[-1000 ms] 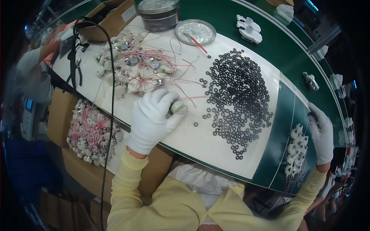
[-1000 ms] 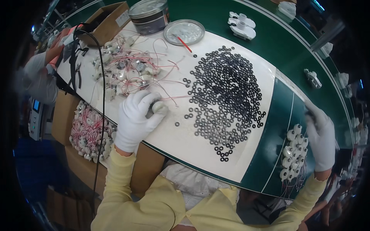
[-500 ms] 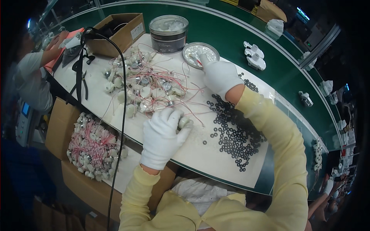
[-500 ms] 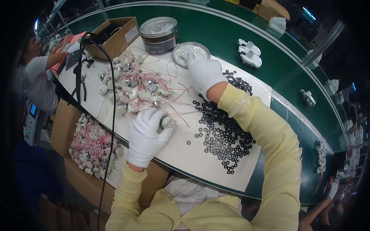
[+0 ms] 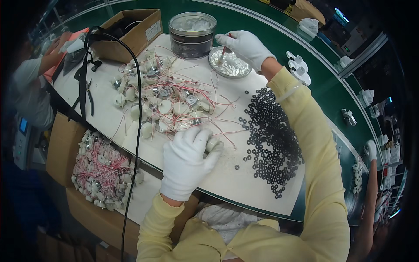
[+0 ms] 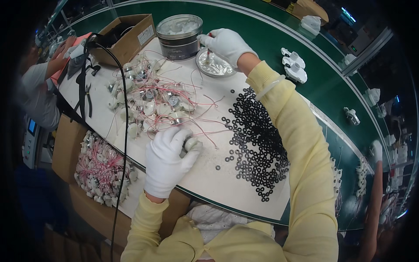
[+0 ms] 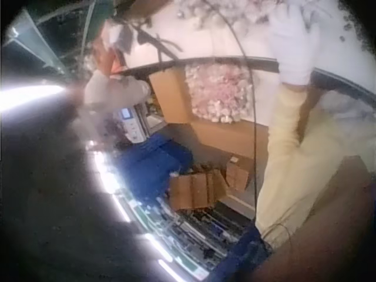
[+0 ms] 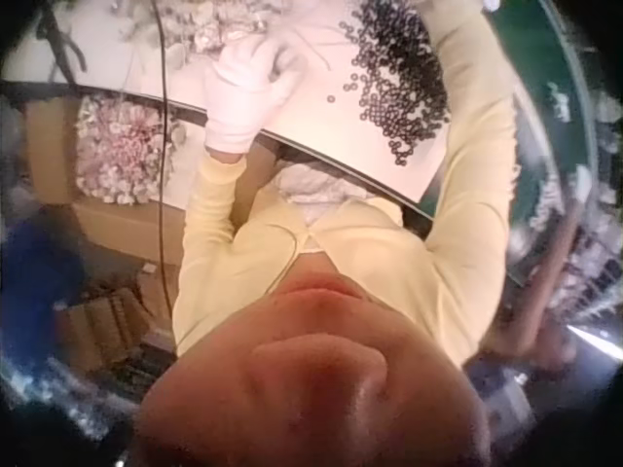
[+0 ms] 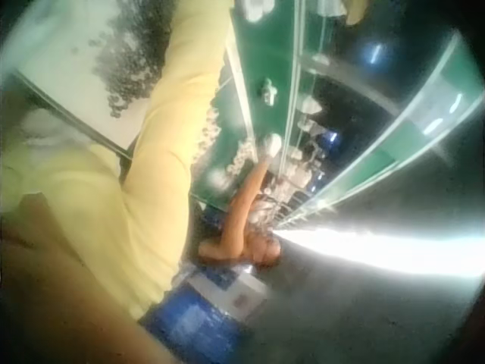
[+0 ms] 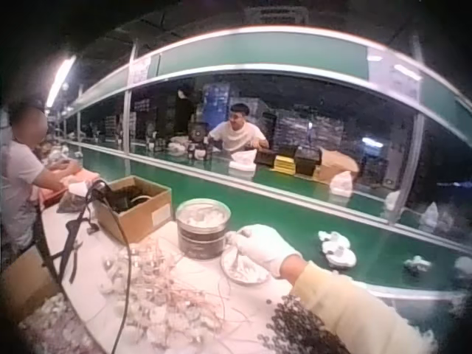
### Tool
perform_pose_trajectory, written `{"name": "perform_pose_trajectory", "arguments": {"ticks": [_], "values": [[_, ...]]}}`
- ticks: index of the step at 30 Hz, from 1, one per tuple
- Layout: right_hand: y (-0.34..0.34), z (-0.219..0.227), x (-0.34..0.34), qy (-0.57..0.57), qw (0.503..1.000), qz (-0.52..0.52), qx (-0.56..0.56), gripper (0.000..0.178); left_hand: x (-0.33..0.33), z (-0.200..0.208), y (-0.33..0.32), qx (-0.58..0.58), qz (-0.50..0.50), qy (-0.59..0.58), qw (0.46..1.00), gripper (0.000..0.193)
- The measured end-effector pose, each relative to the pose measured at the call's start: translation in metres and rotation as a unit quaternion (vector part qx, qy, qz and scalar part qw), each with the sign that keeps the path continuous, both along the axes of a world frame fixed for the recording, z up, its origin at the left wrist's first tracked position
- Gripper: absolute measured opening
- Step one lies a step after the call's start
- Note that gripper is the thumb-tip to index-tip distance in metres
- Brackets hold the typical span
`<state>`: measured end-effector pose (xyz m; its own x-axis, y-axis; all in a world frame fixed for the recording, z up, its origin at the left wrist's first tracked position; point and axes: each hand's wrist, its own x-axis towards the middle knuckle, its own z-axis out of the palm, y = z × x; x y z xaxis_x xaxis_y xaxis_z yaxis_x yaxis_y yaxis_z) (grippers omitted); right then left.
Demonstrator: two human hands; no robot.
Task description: The person assembles small white electronic components by inserting black washers into their centers and applying a substance with a brush. The person handles the components one at a time, picking up washers from a pile on the table and placing them into the units, then using a brush to apply a substance from a container to the components.
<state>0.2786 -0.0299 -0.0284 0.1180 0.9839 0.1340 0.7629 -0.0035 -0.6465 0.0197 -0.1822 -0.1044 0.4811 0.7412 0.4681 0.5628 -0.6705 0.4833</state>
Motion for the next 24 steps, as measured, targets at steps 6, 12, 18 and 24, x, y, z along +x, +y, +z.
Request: {"name": "perform_pose_trajectory", "arguments": {"ticks": [6, 12, 18, 24], "values": [[-0.017, -0.006, 0.009, -0.053, 0.998, -0.027, -0.008, 0.047, -0.001, 0.002, 0.000, -0.002, 0.002, 0.003, 1.000, 0.028], [-0.038, -0.011, 0.031, -0.044, 0.998, -0.021, 0.033, 0.044, 0.001, -0.002, -0.001, 0.008, 0.008, -0.001, 1.000, 0.029], [-0.034, -0.014, 0.026, -0.024, 0.998, -0.041, 0.051, 0.043, 0.001, 0.000, -0.001, 0.008, 0.007, 0.014, 1.000, 0.029], [-0.041, -0.021, 0.037, -0.013, 0.998, -0.036, 0.043, 0.045, 0.000, -0.001, -0.001, 0.002, 0.007, 0.014, 1.000, 0.030]]}}
